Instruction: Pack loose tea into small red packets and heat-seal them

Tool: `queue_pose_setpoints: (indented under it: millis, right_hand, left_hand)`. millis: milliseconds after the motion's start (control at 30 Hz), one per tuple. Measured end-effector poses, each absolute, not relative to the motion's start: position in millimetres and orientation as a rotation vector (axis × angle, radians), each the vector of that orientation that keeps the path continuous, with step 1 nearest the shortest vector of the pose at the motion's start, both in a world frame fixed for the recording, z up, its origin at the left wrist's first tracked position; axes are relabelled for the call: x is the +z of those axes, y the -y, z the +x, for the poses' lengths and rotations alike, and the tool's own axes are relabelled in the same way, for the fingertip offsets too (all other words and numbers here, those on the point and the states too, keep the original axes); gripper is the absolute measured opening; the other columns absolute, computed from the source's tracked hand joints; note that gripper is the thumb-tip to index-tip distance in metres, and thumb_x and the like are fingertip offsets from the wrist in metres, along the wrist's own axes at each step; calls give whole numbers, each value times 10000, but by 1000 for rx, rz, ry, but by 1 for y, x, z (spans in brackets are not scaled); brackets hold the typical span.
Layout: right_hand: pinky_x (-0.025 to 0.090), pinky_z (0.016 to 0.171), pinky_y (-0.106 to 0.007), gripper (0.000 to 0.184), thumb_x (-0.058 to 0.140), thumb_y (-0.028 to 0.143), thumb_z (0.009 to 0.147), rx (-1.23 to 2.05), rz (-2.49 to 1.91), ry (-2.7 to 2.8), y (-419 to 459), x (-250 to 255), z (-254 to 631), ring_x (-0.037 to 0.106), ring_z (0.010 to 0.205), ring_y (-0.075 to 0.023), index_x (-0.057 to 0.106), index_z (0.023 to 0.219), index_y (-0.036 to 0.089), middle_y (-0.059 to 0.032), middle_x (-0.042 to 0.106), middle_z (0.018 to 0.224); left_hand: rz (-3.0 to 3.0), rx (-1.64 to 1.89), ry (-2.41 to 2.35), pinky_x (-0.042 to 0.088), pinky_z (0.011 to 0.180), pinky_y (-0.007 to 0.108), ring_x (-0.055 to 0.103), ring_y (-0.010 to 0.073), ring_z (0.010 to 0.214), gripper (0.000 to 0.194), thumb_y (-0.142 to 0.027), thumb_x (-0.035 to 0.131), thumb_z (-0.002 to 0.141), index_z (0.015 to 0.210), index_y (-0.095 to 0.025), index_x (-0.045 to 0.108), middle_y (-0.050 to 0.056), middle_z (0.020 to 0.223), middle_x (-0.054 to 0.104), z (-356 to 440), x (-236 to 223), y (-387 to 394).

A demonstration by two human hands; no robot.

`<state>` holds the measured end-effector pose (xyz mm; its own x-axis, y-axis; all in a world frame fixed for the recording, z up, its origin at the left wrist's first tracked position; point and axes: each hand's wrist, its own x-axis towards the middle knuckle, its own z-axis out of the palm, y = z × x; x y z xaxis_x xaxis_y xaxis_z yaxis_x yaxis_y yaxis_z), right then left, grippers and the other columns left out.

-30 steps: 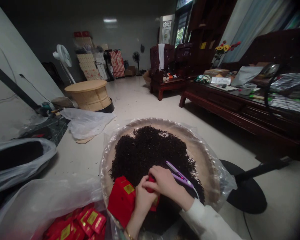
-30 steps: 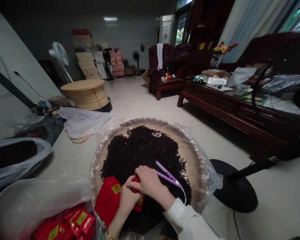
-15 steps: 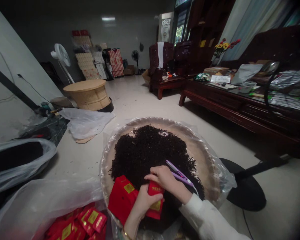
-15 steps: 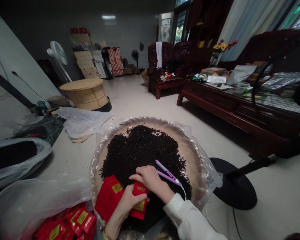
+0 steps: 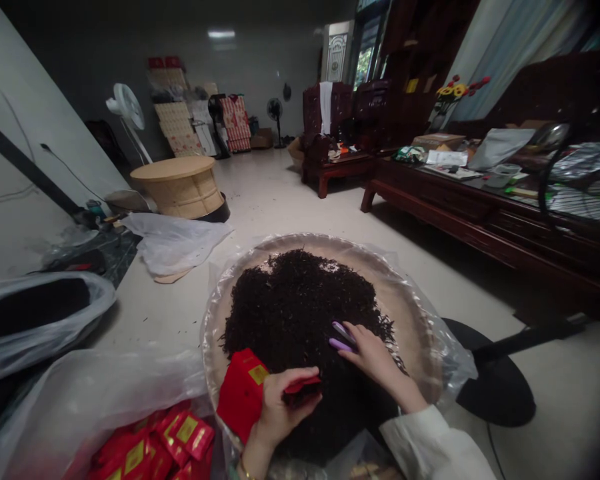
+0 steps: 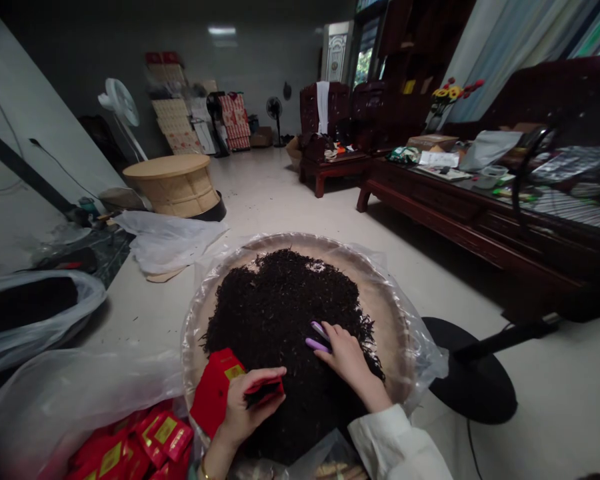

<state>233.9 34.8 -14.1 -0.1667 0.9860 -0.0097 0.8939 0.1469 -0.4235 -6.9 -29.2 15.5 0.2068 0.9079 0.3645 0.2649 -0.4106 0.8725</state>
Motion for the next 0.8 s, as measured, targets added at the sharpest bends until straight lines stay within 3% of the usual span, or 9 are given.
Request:
queue_pose_setpoints:
  millis: [67, 167, 233, 333, 400, 533, 667, 800]
  right_hand:
    - [476, 822, -418, 451, 710, 307, 745, 498, -1703, 2038, -34, -9, 230, 602, 973, -302, 611, 1169, 187, -127, 641, 1065]
    - [483, 836, -381, 174, 574, 307, 887, 521, -1308, 1863, -27, 18, 220, 599, 941, -236, 676, 995, 218, -88, 657, 978]
    - [470, 862, -374, 168, 543, 289, 919, 512, -1051, 1930, -21, 45, 211, 576, 956, -219, 705, 936, 251, -68, 656, 937]
    - [418, 966, -390, 162, 583, 259, 898, 653, -844, 2267, -18, 85, 199, 484, 1152, -240, 740, 927, 284, -70, 635, 1077]
    - [420, 957, -363, 167, 595, 228, 884, 764, -818, 2474, -21, 101, 193, 509, 1134, -231, 749, 936, 267, -77, 642, 1087]
    - [434, 872, -313, 158, 670, 238, 813, 894, -841, 2770, -29, 108, 183, 612, 991, -214, 750, 947, 264, -60, 686, 1052]
    - [405, 629, -247, 176, 692, 198, 733, 947, -1095, 2927, -26, 95, 170, 658, 731, -193, 764, 877, 267, -15, 730, 781]
    - [337, 548, -248, 199, 664, 153, 695, 849, -1289, 2941, -20, 83, 162, 642, 647, -190, 773, 838, 239, -23, 729, 691]
  left_hand:
    - [1814, 1232, -1072, 602, 753, 294, 733, 199, 842, 274, -235, 711, 745, 1016, -211, 678, 65, 966, 766, -7, 12, 30]
    - [1733, 1191, -1166, 587, 791, 303, 721, 203, 875, 381, -228, 734, 698, 1066, -199, 644, 65, 979, 759, -8, 2, 31]
    - [1676, 1102, -1295, 563, 850, 341, 696, 225, 937, 506, -231, 765, 638, 1123, -199, 622, 72, 1059, 734, -8, -3, 31]
    - [1607, 965, -1373, 514, 926, 387, 645, 258, 1026, 735, -233, 793, 564, 1258, -215, 553, 88, 1222, 653, -8, -6, 30]
    - [1558, 901, -1361, 491, 946, 386, 626, 265, 1046, 881, -222, 801, 536, 1351, -221, 469, 92, 1233, 639, -6, -5, 30]
    - [1490, 771, -1291, 484, 922, 359, 630, 254, 997, 1053, -203, 799, 524, 1454, -221, 305, 76, 1139, 676, -2, -5, 33]
    - [1478, 647, -1241, 486, 890, 361, 639, 241, 925, 1118, -203, 786, 543, 1490, -215, 192, 36, 1001, 712, 0, -12, 37]
    - [1498, 609, -1243, 452, 935, 367, 609, 260, 1015, 1138, -187, 789, 533, 1494, -215, 179, 63, 1072, 692, -1, -18, 37]
